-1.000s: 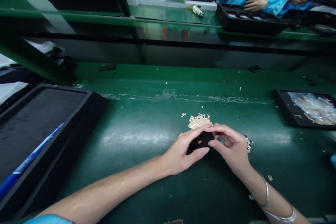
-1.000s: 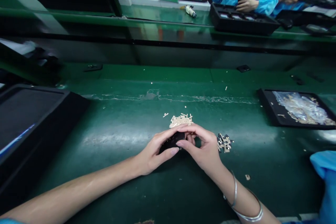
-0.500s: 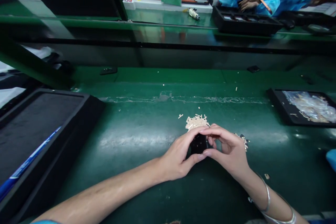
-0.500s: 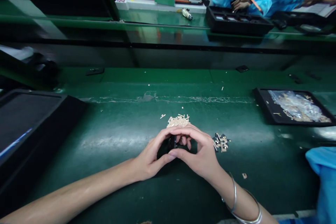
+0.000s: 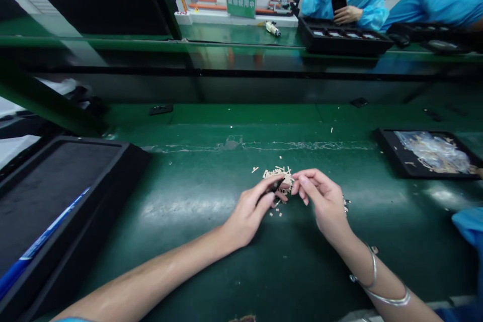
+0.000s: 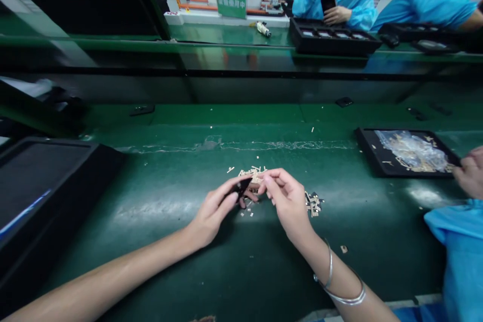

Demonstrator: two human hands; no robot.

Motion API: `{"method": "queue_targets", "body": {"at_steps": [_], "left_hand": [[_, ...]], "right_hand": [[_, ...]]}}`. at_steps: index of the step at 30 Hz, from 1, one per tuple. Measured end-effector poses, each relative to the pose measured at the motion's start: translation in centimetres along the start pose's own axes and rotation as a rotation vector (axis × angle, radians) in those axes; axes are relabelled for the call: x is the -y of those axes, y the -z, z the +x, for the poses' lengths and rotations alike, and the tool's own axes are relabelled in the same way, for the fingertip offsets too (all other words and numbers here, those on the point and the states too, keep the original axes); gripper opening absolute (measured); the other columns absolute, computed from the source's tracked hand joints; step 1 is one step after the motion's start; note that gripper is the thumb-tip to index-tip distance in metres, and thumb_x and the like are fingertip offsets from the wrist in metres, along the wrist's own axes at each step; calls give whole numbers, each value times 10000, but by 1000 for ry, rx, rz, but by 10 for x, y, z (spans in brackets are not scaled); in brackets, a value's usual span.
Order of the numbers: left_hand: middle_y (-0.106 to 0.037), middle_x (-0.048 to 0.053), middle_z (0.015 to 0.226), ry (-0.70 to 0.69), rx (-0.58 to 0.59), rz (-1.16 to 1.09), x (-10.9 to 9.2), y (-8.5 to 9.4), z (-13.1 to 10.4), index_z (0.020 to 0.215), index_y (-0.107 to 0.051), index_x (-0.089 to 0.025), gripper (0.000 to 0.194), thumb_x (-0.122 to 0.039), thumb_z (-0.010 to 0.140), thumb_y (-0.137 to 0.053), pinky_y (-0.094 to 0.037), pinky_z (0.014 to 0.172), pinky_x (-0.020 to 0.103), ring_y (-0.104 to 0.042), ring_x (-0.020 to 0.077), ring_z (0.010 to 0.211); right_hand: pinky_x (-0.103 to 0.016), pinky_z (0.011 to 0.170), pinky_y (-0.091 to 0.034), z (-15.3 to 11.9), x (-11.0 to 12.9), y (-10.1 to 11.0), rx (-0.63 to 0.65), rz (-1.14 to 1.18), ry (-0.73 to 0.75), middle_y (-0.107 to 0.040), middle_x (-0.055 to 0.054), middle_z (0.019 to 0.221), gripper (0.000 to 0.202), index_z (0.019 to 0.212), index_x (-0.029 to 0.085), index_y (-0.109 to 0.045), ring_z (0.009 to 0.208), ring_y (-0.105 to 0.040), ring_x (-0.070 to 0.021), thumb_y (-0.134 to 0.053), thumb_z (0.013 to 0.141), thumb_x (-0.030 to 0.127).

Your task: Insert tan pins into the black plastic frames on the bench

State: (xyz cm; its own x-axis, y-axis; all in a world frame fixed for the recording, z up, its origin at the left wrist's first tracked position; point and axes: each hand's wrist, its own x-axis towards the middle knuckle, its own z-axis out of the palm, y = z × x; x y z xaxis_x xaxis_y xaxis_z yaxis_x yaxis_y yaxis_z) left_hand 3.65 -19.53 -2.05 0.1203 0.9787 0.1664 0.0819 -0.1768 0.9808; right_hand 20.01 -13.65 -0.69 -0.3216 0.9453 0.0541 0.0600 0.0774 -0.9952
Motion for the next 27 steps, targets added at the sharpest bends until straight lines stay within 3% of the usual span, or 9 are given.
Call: {"method": "queue_targets", "body": {"at_steps": [2, 4, 7, 10, 12, 15, 18, 22, 27], "left_hand": [[-665, 85, 982, 80, -124, -77, 1, 7, 7, 1072, -570, -148, 299, -300, 932, -355, -473, 793, 305, -629, 186, 850], [-674, 66, 808, 90, -231, -119, 5, 15, 17, 915, -579, -138, 265, -316, 921, -384, -472, 658, 253, -626, 152, 700], [-618, 25, 676, 80, -320, -106, 11, 28, 31, 916, -530, -154, 213, -320, 909, -397, -354, 435, 199, -538, 105, 497], [-600, 28, 758, 96, -323, 104, 9, 40, 33, 968, -520, -172, 183, -314, 887, -437, -369, 474, 210, -549, 119, 586], [-597, 43, 886, 101, -218, 344, 0, 48, 25, 973, -537, -186, 172, -302, 849, -510, -424, 608, 251, -562, 148, 737], [-541, 50, 1092, 66, 132, 668, -16, 57, 5, 1007, -552, -222, 290, -274, 741, -656, -396, 856, 349, -498, 210, 995], [-505, 40, 1133, 107, 360, 831, -26, 59, -13, 943, -562, -228, 300, -201, 680, -703, -358, 907, 381, -443, 236, 1058], [-527, 29, 984, 205, 424, 841, -27, 55, -16, 770, -518, -184, 167, -153, 697, -666, -391, 820, 318, -475, 201, 943], [-531, 21, 912, 283, 391, 872, -30, 48, -13, 881, -517, -195, 228, -133, 692, -627, -391, 729, 290, -490, 192, 851]], "right_hand": [[-202, 478, -346, 5, -1, 3, -61, -26, 9, -592, 13, 640, 128, 866, 189, -615, 549, -472, -89, -539, 852, 292], [-205, 476, -337, 9, -2, 5, -72, -67, -3, -596, 11, 645, 122, 885, 186, -602, 560, -487, -96, -551, 833, 284], [-214, 491, -345, 14, -6, 6, -52, -105, -37, -607, 12, 641, 140, 919, 184, -578, 569, -514, -110, -544, 809, 263], [-230, 540, -374, 16, -10, 5, -44, -139, -53, -614, 11, 626, 128, 893, 176, -580, 579, -531, -121, -530, 783, 219], [-234, 555, -383, 14, -9, 4, -37, -157, -52, -610, 13, 621, 121, 866, 175, -588, 587, -539, -124, -519, 767, 189], [-230, 541, -383, 7, -3, 0, -3, -181, -25, -615, 7, 653, 126, 844, 182, -604, 599, -548, -126, -507, 764, 174], [-231, 541, -391, 1, 3, -3, 39, -134, -3, -621, -3, 677, 121, 820, 181, -612, 628, -565, -131, -508, 759, 172], [-219, 504, -375, 3, 3, -4, 93, 42, -57, -605, 12, 594, 102, 763, 169, -602, 551, -539, -110, -506, 729, 164], [-185, 415, -282, 8, 0, -3, 94, 155, -150, -596, 20, 558, 101, 747, 159, -601, 477, -466, -80, -514, 698, 149]]}}
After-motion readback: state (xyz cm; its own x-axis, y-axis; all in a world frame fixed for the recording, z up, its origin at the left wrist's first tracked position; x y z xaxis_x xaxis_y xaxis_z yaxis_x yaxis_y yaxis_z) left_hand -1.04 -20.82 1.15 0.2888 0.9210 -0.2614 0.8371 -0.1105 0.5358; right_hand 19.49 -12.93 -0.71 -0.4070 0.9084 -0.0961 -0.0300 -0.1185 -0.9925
